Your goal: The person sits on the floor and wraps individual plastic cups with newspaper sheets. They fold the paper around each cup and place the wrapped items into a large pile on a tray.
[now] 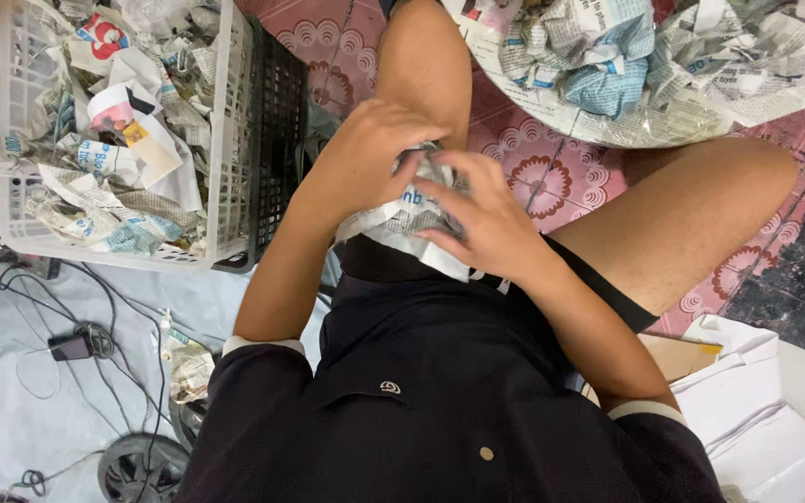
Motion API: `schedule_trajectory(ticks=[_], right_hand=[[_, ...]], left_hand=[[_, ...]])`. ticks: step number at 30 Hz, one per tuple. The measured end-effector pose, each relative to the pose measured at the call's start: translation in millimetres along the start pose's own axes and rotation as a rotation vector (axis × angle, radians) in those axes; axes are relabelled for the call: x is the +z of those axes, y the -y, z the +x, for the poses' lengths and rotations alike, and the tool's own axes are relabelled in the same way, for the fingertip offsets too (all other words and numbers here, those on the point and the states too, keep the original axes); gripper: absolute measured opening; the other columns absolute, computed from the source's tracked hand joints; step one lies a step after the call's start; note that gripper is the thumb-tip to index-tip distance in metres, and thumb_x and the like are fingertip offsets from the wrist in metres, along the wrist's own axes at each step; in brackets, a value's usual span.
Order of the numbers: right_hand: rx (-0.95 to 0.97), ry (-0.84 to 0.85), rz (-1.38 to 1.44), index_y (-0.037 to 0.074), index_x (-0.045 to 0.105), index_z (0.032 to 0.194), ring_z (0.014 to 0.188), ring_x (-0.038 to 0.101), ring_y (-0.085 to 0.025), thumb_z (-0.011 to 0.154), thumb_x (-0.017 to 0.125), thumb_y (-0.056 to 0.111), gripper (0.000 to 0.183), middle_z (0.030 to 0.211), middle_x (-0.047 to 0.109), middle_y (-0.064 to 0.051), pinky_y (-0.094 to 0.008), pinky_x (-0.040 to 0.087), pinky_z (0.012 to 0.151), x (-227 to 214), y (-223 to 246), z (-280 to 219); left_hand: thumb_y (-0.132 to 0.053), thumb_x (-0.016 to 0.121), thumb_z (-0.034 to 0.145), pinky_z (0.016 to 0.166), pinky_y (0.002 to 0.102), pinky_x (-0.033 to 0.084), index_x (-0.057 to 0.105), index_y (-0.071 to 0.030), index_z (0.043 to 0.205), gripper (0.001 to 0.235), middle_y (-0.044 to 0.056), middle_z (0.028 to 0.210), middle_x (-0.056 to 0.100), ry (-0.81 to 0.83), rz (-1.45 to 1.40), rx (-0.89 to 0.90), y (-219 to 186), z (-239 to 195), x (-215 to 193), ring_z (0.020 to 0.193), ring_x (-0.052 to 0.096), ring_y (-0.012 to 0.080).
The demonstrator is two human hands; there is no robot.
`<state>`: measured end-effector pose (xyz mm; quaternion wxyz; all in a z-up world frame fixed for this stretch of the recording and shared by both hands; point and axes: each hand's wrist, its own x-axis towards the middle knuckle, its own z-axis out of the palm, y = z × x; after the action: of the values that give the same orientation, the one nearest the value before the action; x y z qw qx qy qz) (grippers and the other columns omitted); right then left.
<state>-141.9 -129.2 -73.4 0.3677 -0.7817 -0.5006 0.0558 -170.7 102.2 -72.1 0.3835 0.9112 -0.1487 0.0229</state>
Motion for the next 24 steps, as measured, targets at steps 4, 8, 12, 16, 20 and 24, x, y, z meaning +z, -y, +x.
schedule_trajectory(ticks=[4, 8, 12, 16, 20, 24], right_hand=[[0.528, -0.023, 0.256, -0.002, 0.044, 0.149, 0.102, 0.054, -0.029, 0.079, 0.086, 0.023, 0.085, 0.139, 0.047, -0.02, -0.035, 0.051, 0.089, 5.7, -19.2, -33.2], [0.685, 0.142, 0.643, 0.001, 0.062, 0.126, 0.095, 0.067, -0.012, 0.091, 0.067, 0.006, 0.036, 0.107, 0.071, -0.006, -0.027, 0.053, 0.084, 23.4, -49.4, -65.1], [0.671, -0.058, 1.015, -0.001, 0.063, 0.12, 0.091, 0.062, -0.006, 0.098, 0.062, 0.002, 0.022, 0.103, 0.069, 0.0, -0.023, 0.05, 0.081, 49.0, -55.5, -77.8], [0.563, -0.253, 1.023, 0.0, 0.064, 0.117, 0.09, 0.059, -0.011, 0.106, 0.066, 0.007, 0.013, 0.103, 0.068, -0.006, -0.026, 0.046, 0.08, 60.6, -31.3, -54.2], [0.026, -0.159, 0.081, 0.005, 0.063, 0.122, 0.125, 0.055, -0.029, 0.092, 0.076, 0.026, 0.039, 0.131, 0.062, -0.011, -0.042, 0.045, 0.105, 36.9, -10.3, -21.6], [-0.238, 0.049, -0.224, 0.004, 0.064, 0.125, 0.135, 0.045, -0.034, 0.077, 0.08, 0.053, 0.071, 0.137, 0.058, -0.011, -0.056, 0.038, 0.105, 14.4, -6.4, 4.8]], left_hand=[[-0.004, 0.073, 0.09, 0.112, 0.049, 0.04, 0.074, -0.011, 0.119, 0.029, 0.008, 0.116, 0.076, -0.148, 0.104, 0.033, 0.4, -12.1, 5.7, 0.112, 0.07, 0.0244], [-0.004, 0.074, 0.088, 0.114, 0.049, 0.039, 0.075, -0.013, 0.115, 0.028, 0.005, 0.113, 0.077, -0.198, 0.165, 0.009, 3.7, -20.8, 7.2, 0.109, 0.071, 0.0212], [-0.002, 0.073, 0.088, 0.114, 0.048, 0.038, 0.076, -0.014, 0.113, 0.027, 0.003, 0.115, 0.077, -0.257, 0.229, 0.0, 1.6, -29.9, 13.0, 0.109, 0.072, 0.0197], [-0.003, 0.074, 0.088, 0.111, 0.044, 0.041, 0.078, -0.016, 0.114, 0.029, 0.003, 0.116, 0.077, -0.326, 0.281, -0.077, -4.1, -33.6, 23.2, 0.109, 0.071, 0.0179], [-0.005, 0.075, 0.087, 0.111, 0.043, 0.041, 0.077, -0.017, 0.118, 0.033, 0.003, 0.118, 0.076, -0.347, 0.215, -0.067, -4.7, -34.6, 25.2, 0.11, 0.071, 0.0195], [-0.01, 0.076, 0.076, 0.104, 0.045, 0.044, 0.074, -0.013, 0.119, 0.043, 0.008, 0.118, 0.076, -0.336, 0.112, -0.02, 1.5, -34.3, 17.6, 0.109, 0.071, 0.0253]])
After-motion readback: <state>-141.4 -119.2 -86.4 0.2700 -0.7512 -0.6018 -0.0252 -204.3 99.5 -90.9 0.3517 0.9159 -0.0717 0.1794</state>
